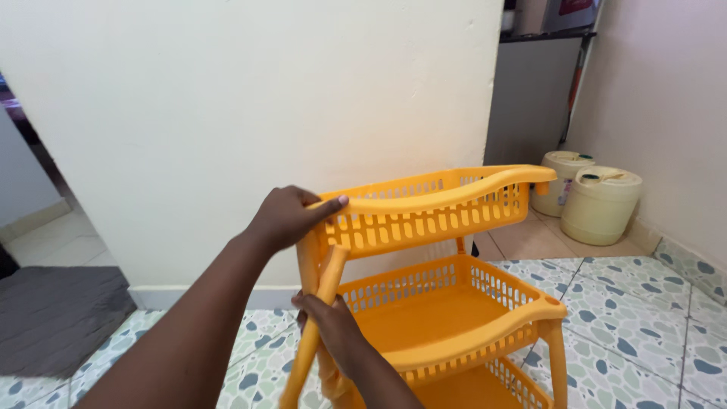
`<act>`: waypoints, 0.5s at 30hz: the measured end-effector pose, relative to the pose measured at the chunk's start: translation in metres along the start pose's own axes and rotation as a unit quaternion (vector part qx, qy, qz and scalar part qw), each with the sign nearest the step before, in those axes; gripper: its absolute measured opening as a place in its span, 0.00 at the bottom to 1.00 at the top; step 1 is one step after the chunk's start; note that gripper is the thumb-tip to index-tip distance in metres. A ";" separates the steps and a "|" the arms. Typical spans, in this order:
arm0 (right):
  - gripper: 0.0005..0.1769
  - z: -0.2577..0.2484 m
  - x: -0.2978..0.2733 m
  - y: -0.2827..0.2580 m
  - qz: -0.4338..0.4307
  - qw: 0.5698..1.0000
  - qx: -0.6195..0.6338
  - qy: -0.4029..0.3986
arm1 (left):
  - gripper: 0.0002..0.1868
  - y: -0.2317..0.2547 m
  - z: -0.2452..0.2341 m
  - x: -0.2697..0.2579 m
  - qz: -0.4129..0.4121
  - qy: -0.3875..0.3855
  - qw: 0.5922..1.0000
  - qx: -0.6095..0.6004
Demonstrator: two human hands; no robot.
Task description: The person disassembles a yellow plastic three-tier rack by hand, removing the vertical support poles and separating the baskets. The components are placed on the tiled floor.
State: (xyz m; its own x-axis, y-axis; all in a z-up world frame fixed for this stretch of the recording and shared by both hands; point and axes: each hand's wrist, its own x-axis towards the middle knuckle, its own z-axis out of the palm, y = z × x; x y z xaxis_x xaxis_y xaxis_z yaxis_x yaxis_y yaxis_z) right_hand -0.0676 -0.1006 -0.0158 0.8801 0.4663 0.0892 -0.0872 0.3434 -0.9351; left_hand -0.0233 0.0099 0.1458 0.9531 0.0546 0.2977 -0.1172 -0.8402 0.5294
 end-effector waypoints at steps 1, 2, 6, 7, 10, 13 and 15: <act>0.17 0.004 0.000 0.004 -0.005 0.998 -0.031 0.047 | 0.35 0.001 0.001 -0.001 0.018 -0.006 1.000 0.001; 0.19 0.007 0.000 0.007 -0.010 0.994 -0.062 0.093 | 0.34 0.002 0.004 0.000 0.037 -0.012 0.999 0.003; 0.20 0.008 0.005 0.015 -0.013 0.984 -0.085 0.159 | 0.33 0.002 0.017 -0.007 0.133 0.088 0.986 0.048; 0.19 0.004 0.005 0.016 -0.012 0.988 -0.073 0.137 | 0.33 0.001 0.019 -0.008 0.122 0.076 0.989 0.042; 0.16 -0.012 0.003 0.024 -0.008 0.997 -0.038 0.070 | 0.34 0.001 0.027 -0.011 0.105 0.053 0.993 0.016; 0.11 -0.019 0.007 0.027 0.005 1.000 0.001 -0.005 | 0.35 -0.002 0.024 -0.011 0.090 0.057 0.994 -0.008; 0.08 -0.019 0.009 0.021 0.018 0.999 0.030 -0.032 | 0.35 0.000 0.020 -0.008 0.067 0.042 0.997 -0.011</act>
State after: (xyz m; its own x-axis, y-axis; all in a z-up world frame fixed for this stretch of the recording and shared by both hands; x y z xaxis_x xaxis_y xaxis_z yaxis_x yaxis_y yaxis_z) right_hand -0.0526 -0.1044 -0.0415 0.8440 0.5305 0.0787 -0.1483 0.3720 -0.9163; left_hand -0.0253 -0.0014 0.1271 0.9021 -0.0115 0.4313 -0.2485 -0.8310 0.4977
